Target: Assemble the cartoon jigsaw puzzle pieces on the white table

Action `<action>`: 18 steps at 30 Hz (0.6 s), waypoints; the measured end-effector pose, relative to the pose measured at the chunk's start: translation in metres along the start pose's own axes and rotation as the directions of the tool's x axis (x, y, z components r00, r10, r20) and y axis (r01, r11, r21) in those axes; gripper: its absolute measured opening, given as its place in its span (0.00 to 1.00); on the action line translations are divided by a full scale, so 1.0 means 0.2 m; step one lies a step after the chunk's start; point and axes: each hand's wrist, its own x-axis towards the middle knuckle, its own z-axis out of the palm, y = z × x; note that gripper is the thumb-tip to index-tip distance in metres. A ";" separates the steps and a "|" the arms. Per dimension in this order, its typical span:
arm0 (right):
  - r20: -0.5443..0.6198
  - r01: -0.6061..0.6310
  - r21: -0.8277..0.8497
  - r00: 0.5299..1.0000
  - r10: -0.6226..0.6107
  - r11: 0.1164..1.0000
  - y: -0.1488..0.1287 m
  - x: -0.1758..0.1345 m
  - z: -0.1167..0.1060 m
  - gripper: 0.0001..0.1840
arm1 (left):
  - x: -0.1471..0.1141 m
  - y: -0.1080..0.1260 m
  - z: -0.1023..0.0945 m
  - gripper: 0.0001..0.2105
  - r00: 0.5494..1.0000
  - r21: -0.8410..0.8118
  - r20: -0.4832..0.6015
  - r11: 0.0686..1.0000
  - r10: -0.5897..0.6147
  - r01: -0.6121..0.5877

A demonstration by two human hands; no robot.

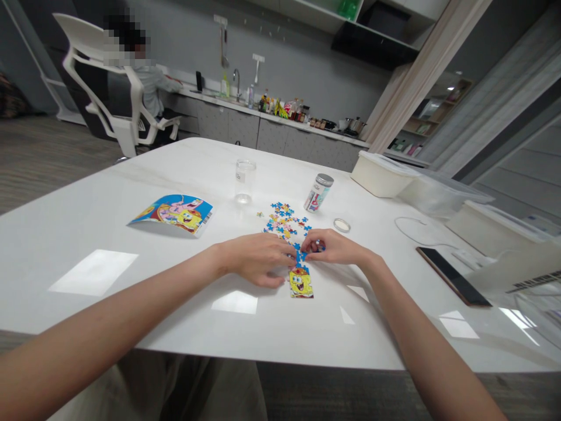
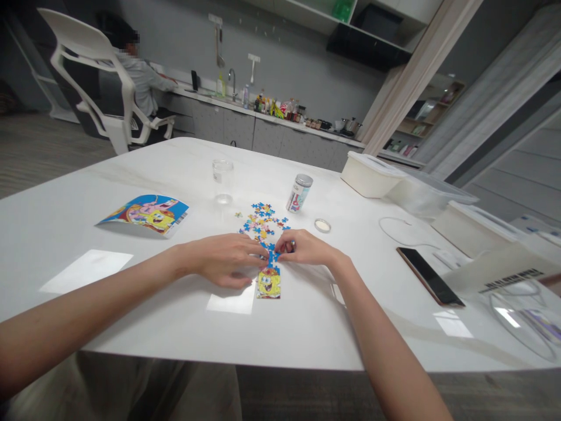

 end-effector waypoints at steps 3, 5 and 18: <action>-0.001 -0.040 0.033 0.999 0.040 0.999 0.00 0.00 0.01 0.07 | 0.00 0.00 0.00 0.13 1.000 0.004 -0.002 1.000 -0.004 0.004; -0.006 -0.035 0.042 0.999 0.035 0.998 0.01 0.00 0.01 0.07 | 0.00 0.00 0.00 0.13 1.000 0.007 -0.005 1.000 -0.002 0.002; -0.013 0.084 -0.087 0.996 -0.086 0.993 -0.01 0.00 0.01 0.07 | 0.00 -0.01 0.01 0.14 1.000 0.002 -0.024 1.000 0.019 -0.019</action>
